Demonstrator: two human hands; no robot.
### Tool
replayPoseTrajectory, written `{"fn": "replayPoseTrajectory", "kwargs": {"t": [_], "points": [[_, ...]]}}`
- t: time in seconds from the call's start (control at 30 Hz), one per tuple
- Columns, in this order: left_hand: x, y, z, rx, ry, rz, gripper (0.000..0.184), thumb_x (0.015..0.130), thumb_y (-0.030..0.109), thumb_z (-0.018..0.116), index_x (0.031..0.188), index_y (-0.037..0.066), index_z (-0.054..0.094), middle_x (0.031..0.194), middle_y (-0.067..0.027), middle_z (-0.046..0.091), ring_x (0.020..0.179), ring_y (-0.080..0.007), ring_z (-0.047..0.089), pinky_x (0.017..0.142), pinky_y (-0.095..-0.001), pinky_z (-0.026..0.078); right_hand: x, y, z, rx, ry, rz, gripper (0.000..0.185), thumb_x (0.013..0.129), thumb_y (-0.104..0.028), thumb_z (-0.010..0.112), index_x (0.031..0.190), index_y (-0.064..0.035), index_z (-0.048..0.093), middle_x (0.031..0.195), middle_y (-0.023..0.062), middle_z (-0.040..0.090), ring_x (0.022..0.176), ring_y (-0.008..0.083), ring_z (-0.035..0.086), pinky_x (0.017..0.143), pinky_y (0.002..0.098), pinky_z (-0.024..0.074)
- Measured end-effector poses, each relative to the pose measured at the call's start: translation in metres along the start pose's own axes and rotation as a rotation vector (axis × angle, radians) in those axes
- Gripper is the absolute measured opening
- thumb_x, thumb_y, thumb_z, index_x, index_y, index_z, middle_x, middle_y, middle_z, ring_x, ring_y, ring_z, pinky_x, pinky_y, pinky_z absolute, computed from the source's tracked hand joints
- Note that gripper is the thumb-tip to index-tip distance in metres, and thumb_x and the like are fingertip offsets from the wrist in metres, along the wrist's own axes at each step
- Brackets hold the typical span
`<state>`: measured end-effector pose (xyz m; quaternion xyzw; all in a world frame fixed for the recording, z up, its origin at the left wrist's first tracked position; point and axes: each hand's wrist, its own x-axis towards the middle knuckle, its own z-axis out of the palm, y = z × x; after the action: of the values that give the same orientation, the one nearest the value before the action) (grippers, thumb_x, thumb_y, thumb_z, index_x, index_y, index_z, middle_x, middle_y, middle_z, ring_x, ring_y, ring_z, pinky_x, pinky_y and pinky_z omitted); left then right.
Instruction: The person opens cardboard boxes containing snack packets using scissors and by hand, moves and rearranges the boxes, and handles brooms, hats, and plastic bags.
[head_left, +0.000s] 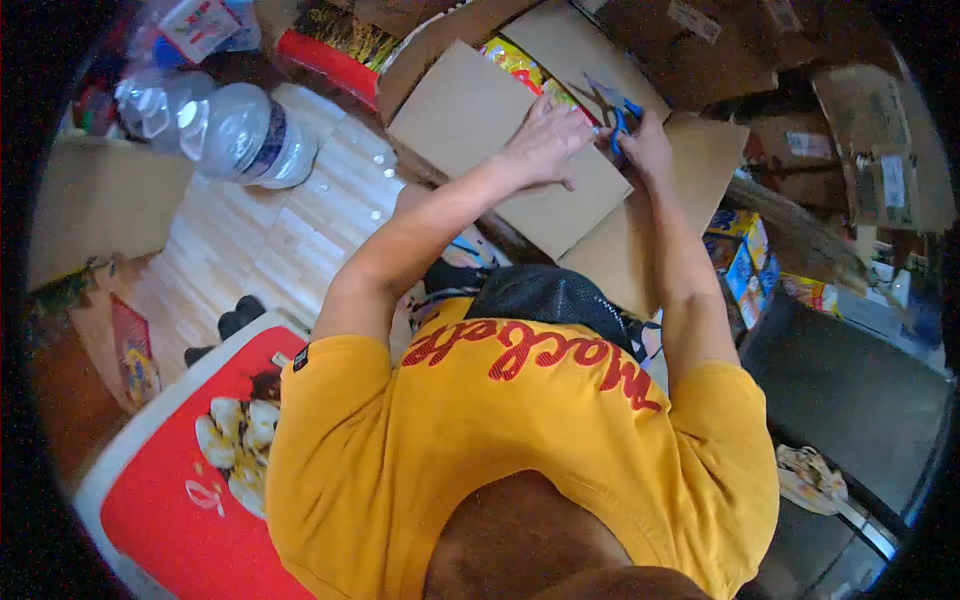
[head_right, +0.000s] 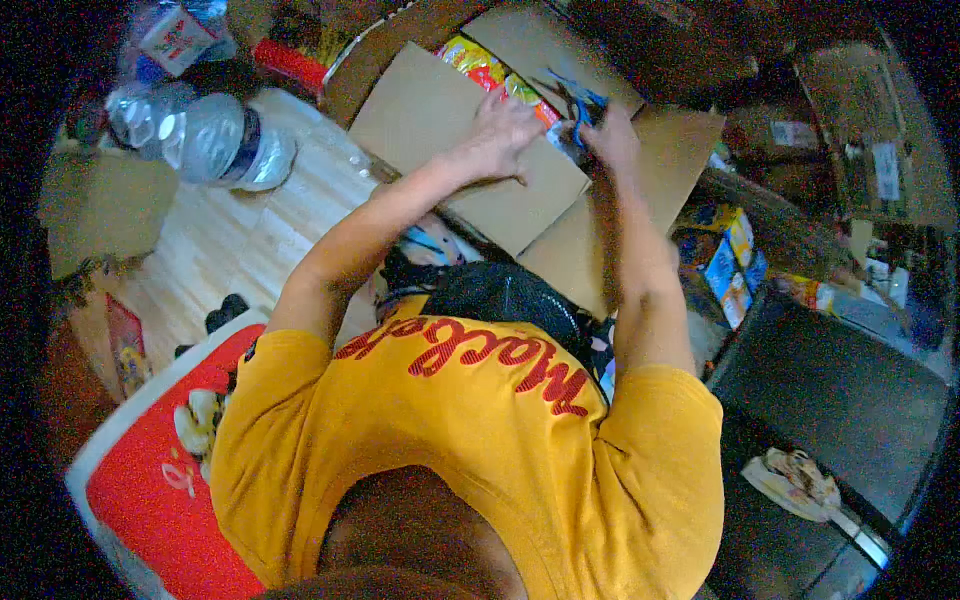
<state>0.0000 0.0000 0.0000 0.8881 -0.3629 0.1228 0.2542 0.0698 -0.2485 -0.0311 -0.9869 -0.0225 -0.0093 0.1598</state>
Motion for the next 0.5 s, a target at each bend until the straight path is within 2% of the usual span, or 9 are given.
{"fn": "replayPoseTrajectory", "kwargs": {"t": [0.07,0.1,0.13,0.2,0.3,0.37,0.4,0.5], "points": [[-0.019,-0.013,-0.040,0.029,0.120,0.053,0.052,0.055,0.036,0.073,0.095,0.009,0.053,0.096,-0.0073,0.053,0.098,-0.0244,0.047,0.085,-0.0410,0.034,0.014,-0.028,0.031,-0.258,0.035,-0.065,0.046,0.061,-0.028,0.072,0.097,-0.0073,0.052,0.094,0.0174,0.059,0.092,0.0297,0.058,0.077,0.0453,0.0445],[-0.022,0.060,-0.046,0.073,0.137,0.040,0.049,0.055,0.034,0.073,0.092,0.009,0.052,0.093,-0.0068,0.053,0.096,-0.0243,0.048,0.083,-0.0404,0.034,-0.023,0.010,-0.003,-0.273,0.088,-0.109,0.045,0.061,-0.028,0.071,0.095,-0.0072,0.052,0.092,0.0165,0.059,0.089,0.0303,0.058,0.075,0.0460,0.0447],[-0.040,0.076,-0.062,0.097,0.131,0.003,0.046,0.056,0.032,0.073,0.090,0.009,0.052,0.091,-0.0062,0.053,0.093,-0.0242,0.049,0.082,-0.0397,0.034,-0.025,0.011,-0.004,-0.285,0.103,-0.146,0.043,0.060,-0.027,0.071,0.093,-0.0071,0.051,0.091,0.0155,0.060,0.087,0.0309,0.058,0.073,0.0468,0.0449],[-0.065,0.088,-0.081,0.158,0.121,-0.048,0.043,0.056,0.029,0.072,0.087,0.010,0.051,0.089,-0.0056,0.053,0.090,-0.0241,0.050,0.080,-0.0389,0.034,-0.020,0.014,-0.009,-0.286,0.208,-0.303,0.041,0.060,-0.024,0.069,0.092,-0.0074,0.050,0.090,0.0130,0.060,0.083,0.0331,0.058,0.067,0.0476,0.0454],[-0.084,0.093,-0.087,0.203,0.118,-0.098,0.041,0.056,0.025,0.072,0.086,0.009,0.049,0.088,-0.0057,0.053,0.089,-0.0241,0.050,0.079,-0.0384,0.034,-0.015,0.022,-0.039,-0.114,0.457,-0.421,0.038,0.061,-0.022,0.067,0.092,-0.0072,0.050,0.088,0.0141,0.060,0.080,0.0345,0.058,0.065,0.0469,0.0455],[-0.085,0.094,-0.081,0.223,0.142,-0.122,0.041,0.056,0.024,0.072,0.086,0.009,0.049,0.087,-0.0061,0.053,0.090,-0.0243,0.050,0.079,-0.0381,0.034,-0.010,0.024,-0.067,-0.085,0.540,-0.337,0.038,0.062,-0.021,0.066,0.094,-0.0070,0.050,0.084,0.0150,0.060,0.077,0.0356,0.058,0.065,0.0461,0.0458],[-0.082,0.096,-0.082,0.247,0.217,-0.073,0.037,0.054,0.021,0.071,0.077,0.009,0.046,0.081,-0.0061,0.051,0.082,-0.0233,0.049,0.075,-0.0365,0.034,-0.003,0.024,-0.078,-0.068,0.584,-0.296,0.038,0.062,-0.020,0.066,0.095,-0.0069,0.050,0.082,0.0155,0.061,0.075,0.0361,0.058,0.065,0.0458,0.0460],[-0.091,0.099,-0.079,0.213,0.195,-0.131,0.035,0.055,0.021,0.070,0.080,0.009,0.048,0.083,-0.0077,0.050,0.084,-0.0260,0.049,0.077,-0.0379,0.033,0.025,0.031,-0.101,-0.064,0.584,-0.047,0.037,0.064,-0.020,0.064,0.097,-0.0068,0.052,0.075,0.0166,0.061,0.073,0.0359,0.059,0.065,0.0455,0.0465]]}}
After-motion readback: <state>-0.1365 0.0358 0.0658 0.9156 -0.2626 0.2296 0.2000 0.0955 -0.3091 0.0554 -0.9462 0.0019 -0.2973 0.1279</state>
